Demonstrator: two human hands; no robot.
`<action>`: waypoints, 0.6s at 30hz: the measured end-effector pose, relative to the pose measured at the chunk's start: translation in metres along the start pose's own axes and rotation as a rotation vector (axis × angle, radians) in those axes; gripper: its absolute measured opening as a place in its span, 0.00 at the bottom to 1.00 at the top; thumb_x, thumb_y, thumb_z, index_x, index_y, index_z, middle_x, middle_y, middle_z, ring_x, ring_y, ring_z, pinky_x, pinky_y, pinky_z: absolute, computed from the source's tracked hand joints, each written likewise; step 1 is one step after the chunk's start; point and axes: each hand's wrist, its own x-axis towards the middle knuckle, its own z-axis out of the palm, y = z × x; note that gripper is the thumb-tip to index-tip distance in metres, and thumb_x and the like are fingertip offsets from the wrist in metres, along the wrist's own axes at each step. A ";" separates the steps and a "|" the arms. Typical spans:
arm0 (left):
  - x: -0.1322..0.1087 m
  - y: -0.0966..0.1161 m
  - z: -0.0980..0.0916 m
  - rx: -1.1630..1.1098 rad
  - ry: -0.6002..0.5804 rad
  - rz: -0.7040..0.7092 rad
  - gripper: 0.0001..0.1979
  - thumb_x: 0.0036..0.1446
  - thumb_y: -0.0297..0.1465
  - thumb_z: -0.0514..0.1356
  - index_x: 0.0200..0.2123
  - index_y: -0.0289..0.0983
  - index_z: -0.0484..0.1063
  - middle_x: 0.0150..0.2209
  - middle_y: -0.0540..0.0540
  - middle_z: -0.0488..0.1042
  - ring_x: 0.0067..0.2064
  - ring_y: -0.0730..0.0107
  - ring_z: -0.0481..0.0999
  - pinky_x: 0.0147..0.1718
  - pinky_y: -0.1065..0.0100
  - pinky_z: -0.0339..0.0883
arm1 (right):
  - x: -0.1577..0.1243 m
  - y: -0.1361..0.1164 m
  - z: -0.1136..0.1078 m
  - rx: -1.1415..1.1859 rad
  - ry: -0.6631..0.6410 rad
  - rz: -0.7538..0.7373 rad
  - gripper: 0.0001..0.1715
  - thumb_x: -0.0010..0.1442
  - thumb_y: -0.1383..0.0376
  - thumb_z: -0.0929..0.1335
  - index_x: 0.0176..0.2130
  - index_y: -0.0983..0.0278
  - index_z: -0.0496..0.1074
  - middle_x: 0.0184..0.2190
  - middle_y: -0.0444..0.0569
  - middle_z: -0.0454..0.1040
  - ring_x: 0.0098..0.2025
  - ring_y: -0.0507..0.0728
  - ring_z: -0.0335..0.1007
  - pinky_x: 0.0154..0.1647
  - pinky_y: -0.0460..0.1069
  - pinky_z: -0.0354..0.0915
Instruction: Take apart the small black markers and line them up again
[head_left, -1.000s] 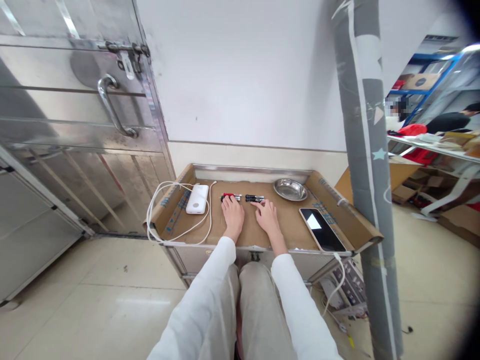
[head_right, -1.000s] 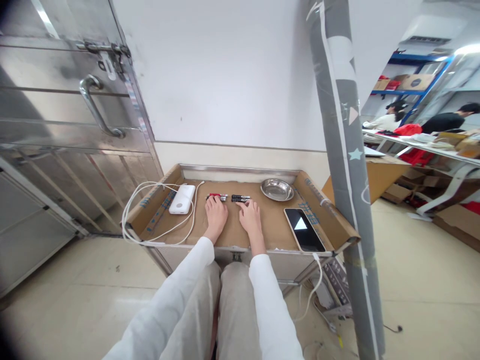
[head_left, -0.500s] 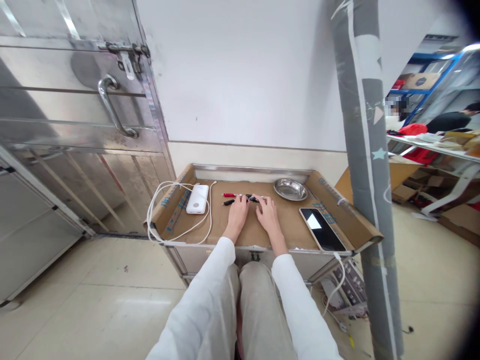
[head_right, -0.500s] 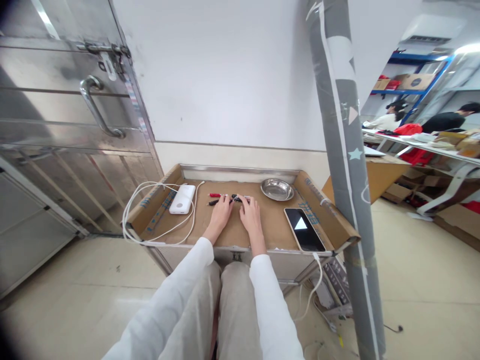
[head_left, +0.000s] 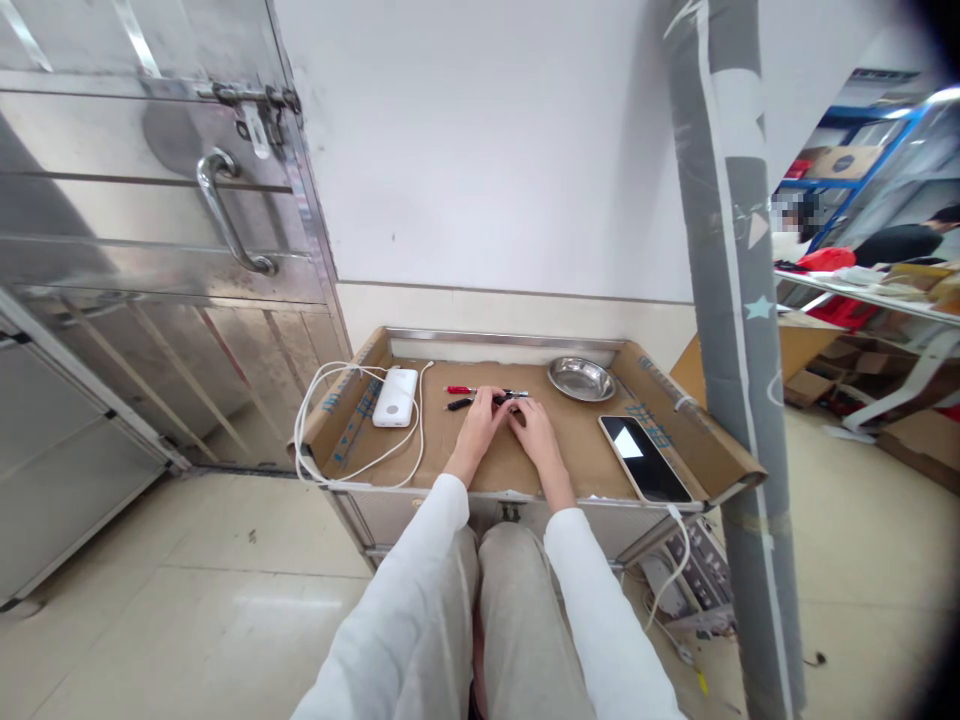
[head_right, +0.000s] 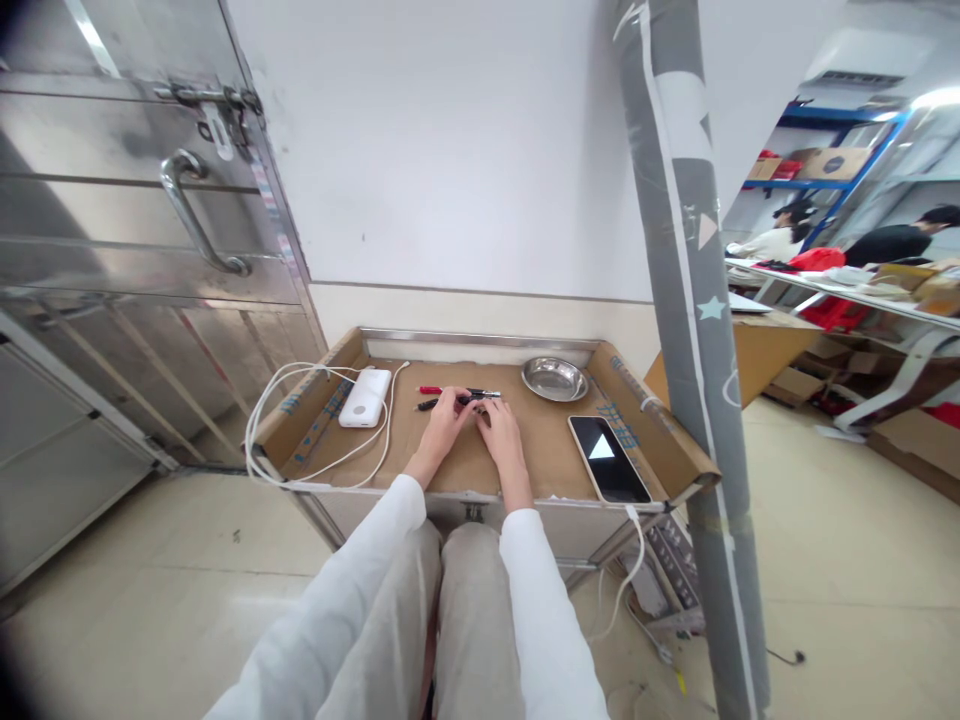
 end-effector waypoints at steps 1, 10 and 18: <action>0.000 -0.001 0.000 -0.011 0.010 -0.008 0.08 0.61 0.33 0.54 0.43 0.37 0.62 0.41 0.44 0.69 0.41 0.69 0.73 0.43 0.66 0.69 | 0.000 0.000 0.000 0.031 -0.013 -0.004 0.12 0.59 0.68 0.61 0.43 0.62 0.70 0.42 0.51 0.72 0.43 0.57 0.65 0.46 0.52 0.61; -0.001 0.002 -0.002 -0.019 0.102 -0.019 0.09 0.63 0.34 0.52 0.45 0.38 0.61 0.43 0.44 0.70 0.44 0.70 0.73 0.43 0.68 0.69 | 0.001 0.003 0.003 0.119 -0.011 0.010 0.13 0.58 0.70 0.62 0.43 0.63 0.70 0.41 0.52 0.72 0.43 0.58 0.66 0.46 0.52 0.62; 0.000 0.005 -0.005 0.018 0.168 -0.050 0.11 0.64 0.35 0.49 0.48 0.38 0.61 0.43 0.43 0.69 0.44 0.69 0.72 0.44 0.67 0.68 | 0.000 0.004 0.004 0.056 0.022 0.082 0.12 0.61 0.67 0.61 0.36 0.64 0.73 0.39 0.53 0.72 0.41 0.58 0.65 0.46 0.52 0.61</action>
